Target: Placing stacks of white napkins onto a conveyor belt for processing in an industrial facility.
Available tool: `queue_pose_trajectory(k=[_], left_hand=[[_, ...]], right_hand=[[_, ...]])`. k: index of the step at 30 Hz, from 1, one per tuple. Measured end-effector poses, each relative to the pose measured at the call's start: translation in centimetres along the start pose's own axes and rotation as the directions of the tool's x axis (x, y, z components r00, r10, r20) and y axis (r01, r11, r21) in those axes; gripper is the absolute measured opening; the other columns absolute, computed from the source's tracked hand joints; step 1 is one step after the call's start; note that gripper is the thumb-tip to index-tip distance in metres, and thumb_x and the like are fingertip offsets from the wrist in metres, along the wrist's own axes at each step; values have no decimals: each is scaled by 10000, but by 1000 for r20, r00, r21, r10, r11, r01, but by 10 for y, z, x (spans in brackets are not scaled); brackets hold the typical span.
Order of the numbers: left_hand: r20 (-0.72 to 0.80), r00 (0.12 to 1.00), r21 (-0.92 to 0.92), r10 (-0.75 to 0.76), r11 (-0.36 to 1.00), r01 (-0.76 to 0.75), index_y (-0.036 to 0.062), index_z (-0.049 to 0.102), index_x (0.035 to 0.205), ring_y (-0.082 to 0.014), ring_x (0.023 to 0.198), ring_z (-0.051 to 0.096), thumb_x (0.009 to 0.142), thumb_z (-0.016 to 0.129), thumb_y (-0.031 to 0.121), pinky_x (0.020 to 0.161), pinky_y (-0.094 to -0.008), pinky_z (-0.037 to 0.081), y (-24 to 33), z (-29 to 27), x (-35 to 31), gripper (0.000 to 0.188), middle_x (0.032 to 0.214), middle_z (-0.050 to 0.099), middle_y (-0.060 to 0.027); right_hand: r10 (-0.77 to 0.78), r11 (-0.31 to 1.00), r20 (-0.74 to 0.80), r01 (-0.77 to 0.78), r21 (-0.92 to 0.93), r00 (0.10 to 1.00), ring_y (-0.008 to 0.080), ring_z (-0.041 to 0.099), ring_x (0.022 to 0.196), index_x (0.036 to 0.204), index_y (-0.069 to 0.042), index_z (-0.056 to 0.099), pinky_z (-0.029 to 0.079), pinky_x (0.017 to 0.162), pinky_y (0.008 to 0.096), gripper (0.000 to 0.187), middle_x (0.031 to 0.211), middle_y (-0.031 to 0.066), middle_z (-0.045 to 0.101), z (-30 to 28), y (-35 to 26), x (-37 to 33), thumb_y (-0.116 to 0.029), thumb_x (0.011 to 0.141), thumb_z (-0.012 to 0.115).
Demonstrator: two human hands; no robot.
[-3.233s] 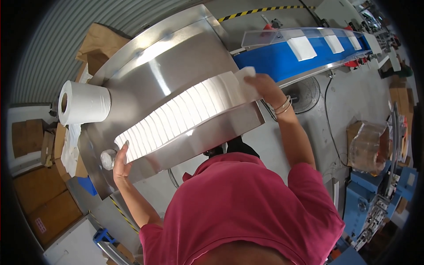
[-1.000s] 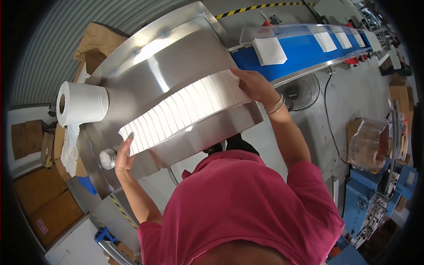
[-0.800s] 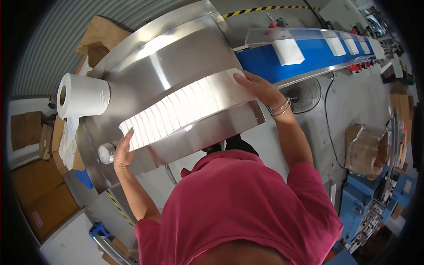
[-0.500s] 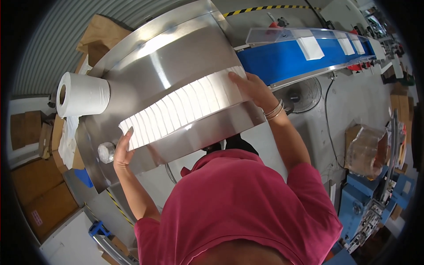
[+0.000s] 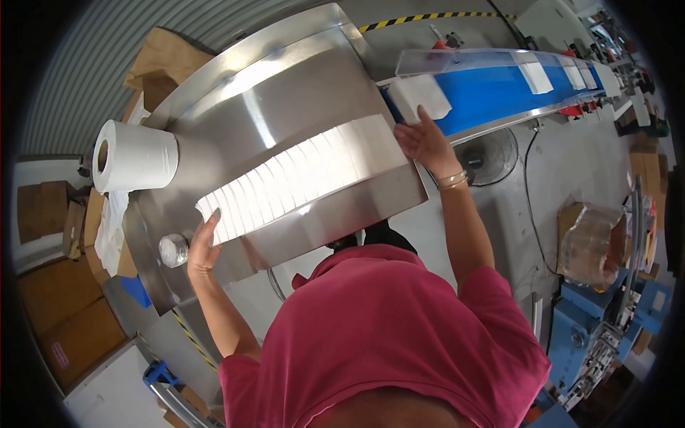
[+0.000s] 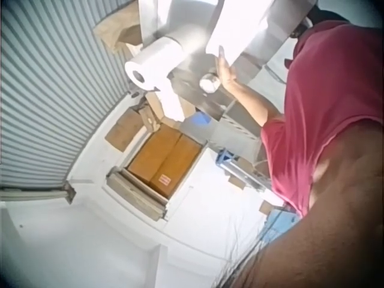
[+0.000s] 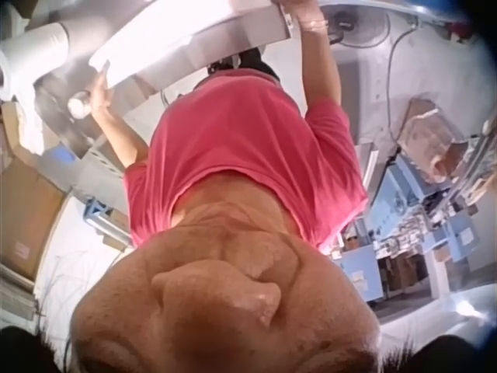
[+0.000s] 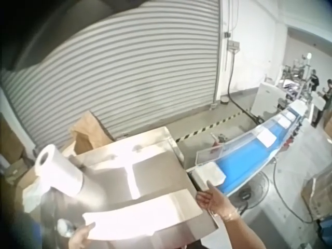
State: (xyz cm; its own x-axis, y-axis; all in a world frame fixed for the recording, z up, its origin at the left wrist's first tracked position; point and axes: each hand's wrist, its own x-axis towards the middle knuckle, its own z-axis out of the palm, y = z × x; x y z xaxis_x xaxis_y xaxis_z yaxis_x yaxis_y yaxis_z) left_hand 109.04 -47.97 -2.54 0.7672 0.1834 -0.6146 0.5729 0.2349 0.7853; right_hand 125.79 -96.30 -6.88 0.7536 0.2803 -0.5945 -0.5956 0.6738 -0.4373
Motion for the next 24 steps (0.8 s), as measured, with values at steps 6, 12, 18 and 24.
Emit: queue_pose_trajectory(k=[6,12,18,24], left_hand=[[27,999,-10,-46,999,46,50,370,1315,-153,1114,465,803,628,328,871,-302,348,4,7,0,637,1234,500,-35],[27,999,-39,-47,998,48,45,380,1304,-155,1092,481,792,647,317,857,-290,362,2,8,5,638,1202,521,-39],[20,999,-44,-46,998,47,15,382,1293,-163,1088,486,791,658,304,880,-298,368,8,23,-4,641,1201,520,-56],[17,999,-86,-28,996,30,6,373,1297,-168,1115,474,796,659,290,920,-302,353,6,44,-6,643,1221,508,-65]], right_hand=[[-131,728,188,223,-648,973,86,547,867,1161,31,495,443,763,253,469,1008,44,580,62,29,-39,-334,874,556],[-262,395,333,415,-820,906,169,566,848,1111,-2,546,441,765,281,390,983,112,597,52,24,-39,-287,847,577],[-179,-813,865,424,-399,469,317,574,682,1065,-41,559,489,646,313,391,782,160,589,-19,6,6,-212,728,660],[-5,949,142,49,-311,990,85,552,803,1152,37,513,447,731,222,587,886,57,612,23,13,-7,-466,852,541]])
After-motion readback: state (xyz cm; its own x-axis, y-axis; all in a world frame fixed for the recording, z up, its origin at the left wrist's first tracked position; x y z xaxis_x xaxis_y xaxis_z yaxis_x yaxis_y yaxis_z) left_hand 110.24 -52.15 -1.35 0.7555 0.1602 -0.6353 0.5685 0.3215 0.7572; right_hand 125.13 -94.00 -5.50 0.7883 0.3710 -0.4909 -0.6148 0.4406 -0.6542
